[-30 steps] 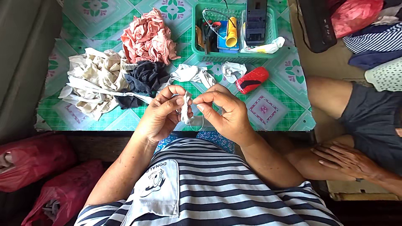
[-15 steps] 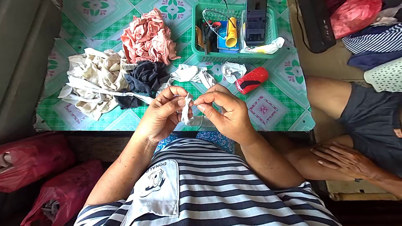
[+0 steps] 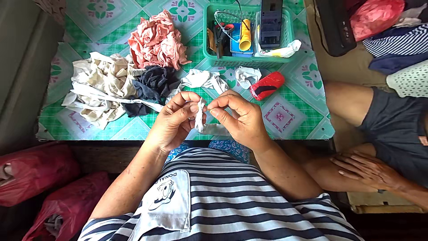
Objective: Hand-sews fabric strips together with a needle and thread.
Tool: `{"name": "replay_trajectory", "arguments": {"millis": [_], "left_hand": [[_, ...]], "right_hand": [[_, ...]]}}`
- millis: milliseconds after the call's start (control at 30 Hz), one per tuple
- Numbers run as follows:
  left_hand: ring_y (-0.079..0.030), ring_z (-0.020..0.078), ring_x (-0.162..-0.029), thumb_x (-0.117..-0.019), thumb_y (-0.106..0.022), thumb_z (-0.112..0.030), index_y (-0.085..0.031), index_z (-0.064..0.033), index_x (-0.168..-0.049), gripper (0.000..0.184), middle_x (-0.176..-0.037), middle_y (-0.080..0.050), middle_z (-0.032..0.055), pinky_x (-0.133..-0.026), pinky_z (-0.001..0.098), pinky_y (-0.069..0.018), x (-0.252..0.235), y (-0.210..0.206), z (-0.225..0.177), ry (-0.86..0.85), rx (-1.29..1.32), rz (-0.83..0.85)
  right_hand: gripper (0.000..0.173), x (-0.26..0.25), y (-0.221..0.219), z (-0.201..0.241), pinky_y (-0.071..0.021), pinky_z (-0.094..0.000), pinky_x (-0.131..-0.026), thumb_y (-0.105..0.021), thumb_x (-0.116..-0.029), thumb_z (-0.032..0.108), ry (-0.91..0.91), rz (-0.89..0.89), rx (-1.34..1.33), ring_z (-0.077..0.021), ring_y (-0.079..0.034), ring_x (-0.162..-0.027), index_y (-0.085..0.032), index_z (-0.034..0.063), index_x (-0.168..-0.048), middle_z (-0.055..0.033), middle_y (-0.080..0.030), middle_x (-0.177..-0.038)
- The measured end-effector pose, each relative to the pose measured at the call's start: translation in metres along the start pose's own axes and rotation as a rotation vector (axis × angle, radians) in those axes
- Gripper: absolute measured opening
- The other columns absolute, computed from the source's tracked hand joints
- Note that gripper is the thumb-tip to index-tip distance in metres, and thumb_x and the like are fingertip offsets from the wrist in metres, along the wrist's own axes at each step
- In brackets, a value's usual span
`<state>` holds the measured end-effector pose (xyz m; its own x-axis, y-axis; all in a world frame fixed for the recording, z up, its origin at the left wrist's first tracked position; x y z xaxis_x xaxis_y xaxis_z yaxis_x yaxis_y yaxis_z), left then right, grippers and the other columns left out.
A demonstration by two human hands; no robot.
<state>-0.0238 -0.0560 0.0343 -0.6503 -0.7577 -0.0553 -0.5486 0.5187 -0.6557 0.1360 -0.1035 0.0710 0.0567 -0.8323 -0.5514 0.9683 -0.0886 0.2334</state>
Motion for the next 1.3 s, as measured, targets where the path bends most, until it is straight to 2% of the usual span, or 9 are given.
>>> {"name": "replay_trajectory", "arguments": {"millis": [800,1100,1300], "left_hand": [[-0.072,0.0136,-0.087,-0.0983,-0.066,-0.009,-0.068,-0.0112,-0.114,0.016,-0.101,-0.072,0.0073,-0.079,0.0276,-0.0615,-0.0004,0.0001,-0.0016,-0.024,0.001,0.018],[-0.073,0.0135,-0.089,-0.0996,-0.064,-0.007,-0.071,-0.0128,-0.112,0.016,-0.104,-0.073,0.0063,-0.08,0.0278,-0.0615,0.0008,-0.0016,-0.0049,-0.091,-0.053,0.067],[-0.072,0.0141,-0.089,-0.0992,-0.065,-0.013,-0.07,-0.011,-0.113,0.015,-0.105,-0.073,0.0067,-0.08,0.0279,-0.0613,0.0014,-0.0011,-0.0072,-0.104,-0.082,0.08]], "right_hand": [[0.013,0.0016,0.0049,0.0084,-0.0538,-0.0149,-0.074,-0.062,-0.0911,-0.002,0.021,0.001,0.103,-0.0055,-0.061,-0.084,-0.072,-0.0056,-0.1,-0.0076,-0.063,-0.092],[0.013,0.0031,0.0047,0.0057,-0.0554,-0.0166,-0.078,-0.061,-0.0934,-0.003,0.007,0.02,0.065,-0.0062,-0.062,-0.087,-0.071,-0.0057,-0.101,-0.0079,-0.064,-0.094],[0.012,0.004,0.0045,0.0052,-0.0553,-0.0157,-0.077,-0.062,-0.0935,-0.002,0.0,0.017,0.073,-0.0057,-0.062,-0.086,-0.071,-0.0055,-0.101,-0.0078,-0.064,-0.094]]}}
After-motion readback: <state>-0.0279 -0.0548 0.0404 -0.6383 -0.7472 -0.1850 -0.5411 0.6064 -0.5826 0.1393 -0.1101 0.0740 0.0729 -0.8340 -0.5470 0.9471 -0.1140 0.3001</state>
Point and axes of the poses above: each hand's wrist, its own x-axis away from the middle knuckle, its own y-axis out of the back of the hand, z = x × y, the point moved 5 cm from there along -x, towards the middle knuckle
